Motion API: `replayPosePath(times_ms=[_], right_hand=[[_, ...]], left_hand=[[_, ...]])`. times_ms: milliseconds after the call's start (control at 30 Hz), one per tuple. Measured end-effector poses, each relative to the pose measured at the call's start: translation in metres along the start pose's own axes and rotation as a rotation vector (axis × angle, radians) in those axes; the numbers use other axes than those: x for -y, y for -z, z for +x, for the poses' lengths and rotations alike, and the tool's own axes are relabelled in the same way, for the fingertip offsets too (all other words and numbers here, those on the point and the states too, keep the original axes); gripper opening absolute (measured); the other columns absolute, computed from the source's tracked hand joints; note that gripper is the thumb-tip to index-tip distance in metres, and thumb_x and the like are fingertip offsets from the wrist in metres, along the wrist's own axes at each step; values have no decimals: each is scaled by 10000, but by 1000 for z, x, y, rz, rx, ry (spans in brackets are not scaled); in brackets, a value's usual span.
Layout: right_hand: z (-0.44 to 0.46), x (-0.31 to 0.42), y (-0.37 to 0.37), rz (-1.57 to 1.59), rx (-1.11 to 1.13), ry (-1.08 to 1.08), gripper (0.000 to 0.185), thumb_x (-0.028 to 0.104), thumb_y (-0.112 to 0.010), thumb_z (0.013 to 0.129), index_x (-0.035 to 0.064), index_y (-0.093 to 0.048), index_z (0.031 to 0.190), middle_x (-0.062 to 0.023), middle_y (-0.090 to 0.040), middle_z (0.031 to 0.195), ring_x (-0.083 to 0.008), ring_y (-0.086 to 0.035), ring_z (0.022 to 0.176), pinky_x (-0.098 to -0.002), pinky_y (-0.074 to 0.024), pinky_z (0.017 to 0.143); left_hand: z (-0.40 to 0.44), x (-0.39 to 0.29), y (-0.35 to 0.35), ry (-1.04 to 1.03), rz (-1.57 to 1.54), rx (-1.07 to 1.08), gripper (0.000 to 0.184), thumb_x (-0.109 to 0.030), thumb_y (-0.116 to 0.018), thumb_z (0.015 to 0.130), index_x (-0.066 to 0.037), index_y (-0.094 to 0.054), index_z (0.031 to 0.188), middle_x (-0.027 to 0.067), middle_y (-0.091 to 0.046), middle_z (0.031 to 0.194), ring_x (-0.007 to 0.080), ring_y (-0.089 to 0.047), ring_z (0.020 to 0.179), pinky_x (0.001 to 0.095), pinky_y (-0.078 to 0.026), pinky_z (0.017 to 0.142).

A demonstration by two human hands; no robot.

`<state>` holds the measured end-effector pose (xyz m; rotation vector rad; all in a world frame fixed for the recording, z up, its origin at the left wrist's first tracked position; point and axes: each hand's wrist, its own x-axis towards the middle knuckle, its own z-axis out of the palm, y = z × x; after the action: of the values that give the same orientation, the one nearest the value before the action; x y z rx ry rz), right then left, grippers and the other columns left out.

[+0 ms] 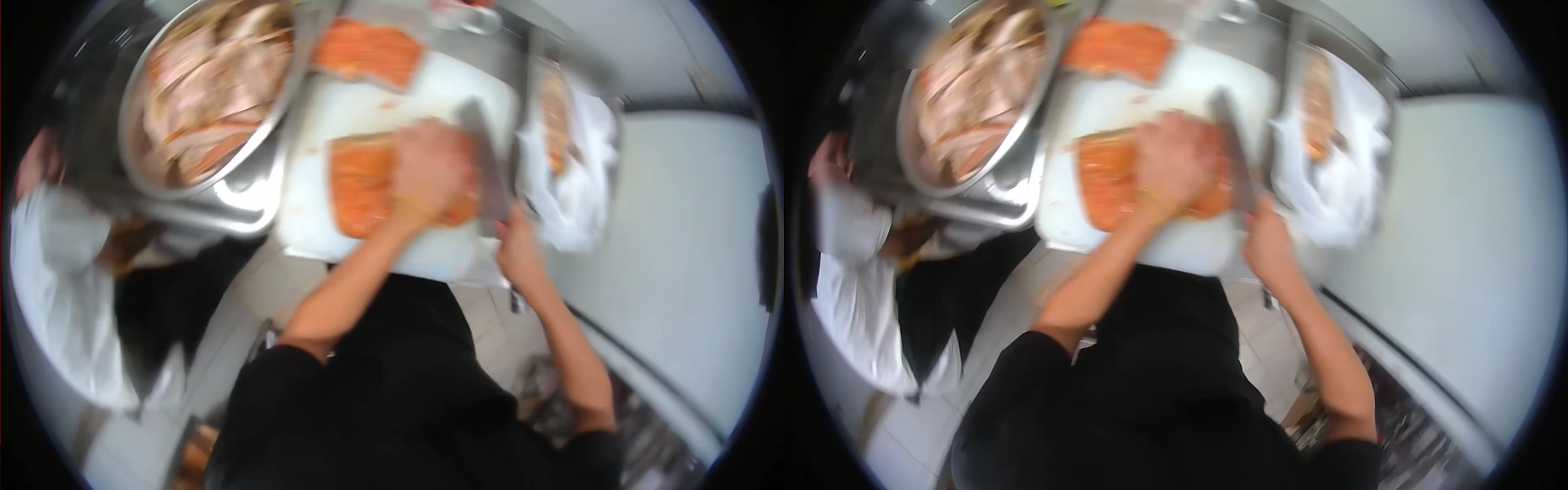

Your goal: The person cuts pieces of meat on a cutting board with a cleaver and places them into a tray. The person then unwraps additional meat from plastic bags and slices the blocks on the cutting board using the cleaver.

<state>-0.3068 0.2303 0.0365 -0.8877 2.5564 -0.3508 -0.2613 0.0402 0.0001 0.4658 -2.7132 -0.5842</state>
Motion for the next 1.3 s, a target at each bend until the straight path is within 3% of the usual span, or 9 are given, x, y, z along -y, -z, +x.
replayPosePath(times_ms=[33,67,133,533,667,933,1167,1233,1300], right_hand=[[10,-25,-16,-47,-273,352,347,-76,-482,784,-60,-467,1130,-273,-602,897,-459,-580,822,-482,-464,735],[25,-42,-29,352,-83,182,379,-104,-462,769,-39,-485,1142,-245,-604,964,-430,-588,864,-457,-471,751],[37,-16,-14,74,10,-96,304,-23,-465,868,-34,-474,1172,-248,-604,999,-434,-579,909,-431,-466,742],[101,27,-4,-23,-125,259,288,72,-499,902,-65,-440,1149,-265,-608,788,-395,-617,676,-461,-461,576],[26,32,37,176,158,-32,338,9,-483,892,-56,-423,1219,-256,-627,872,-386,-634,768,-447,-476,652],[93,16,-35,295,-23,161,227,72,-557,852,-16,-507,1055,-233,-619,879,-387,-629,781,-426,-505,675],[60,17,75,75,-400,258,238,92,-552,858,-47,-497,1044,-279,-602,781,-461,-580,770,-492,-454,688],[27,6,106,338,-358,127,267,108,-549,879,-47,-491,1089,-251,-604,730,-410,-599,647,-449,-458,598],[-5,-2,122,458,-341,-48,290,115,-505,906,-38,-468,1150,-121,-542,615,-156,-484,395,-313,-386,382]], left_hand=[[-2,-3,-4,62,-5,-40,223,-270,-585,743,-75,-589,851,97,-514,842,266,-489,857,413,-359,737],[-6,8,-35,-3,52,-443,213,-259,-569,738,-69,-586,832,102,-508,821,267,-481,856,412,-362,731],[-5,5,-17,44,-20,-117,204,-241,-539,757,-66,-591,850,81,-505,834,240,-445,914,402,-343,804],[-6,9,-6,104,-64,-97,289,-287,-603,733,-56,-589,906,85,-500,915,226,-441,942,391,-326,856],[-2,17,-1,151,5,-161,292,-273,-632,730,-48,-581,910,90,-493,910,235,-451,939,389,-330,851],[-17,27,11,-103,-54,-16,195,-241,-615,726,-84,-605,841,82,-518,801,251,-487,879,411,-374,759],[-6,9,24,-115,-71,-7,330,-175,-671,701,-94,-620,1017,73,-547,951,247,-520,925,383,-356,779],[4,1,31,46,-129,138,382,-157,-674,706,-132,-612,1082,87,-563,1045,261,-517,1019,428,-377,820],[29,1,18,-80,-103,209,354,-187,-664,718,-140,-631,1067,84,-568,1035,274,-522,1019,459,-384,835]])
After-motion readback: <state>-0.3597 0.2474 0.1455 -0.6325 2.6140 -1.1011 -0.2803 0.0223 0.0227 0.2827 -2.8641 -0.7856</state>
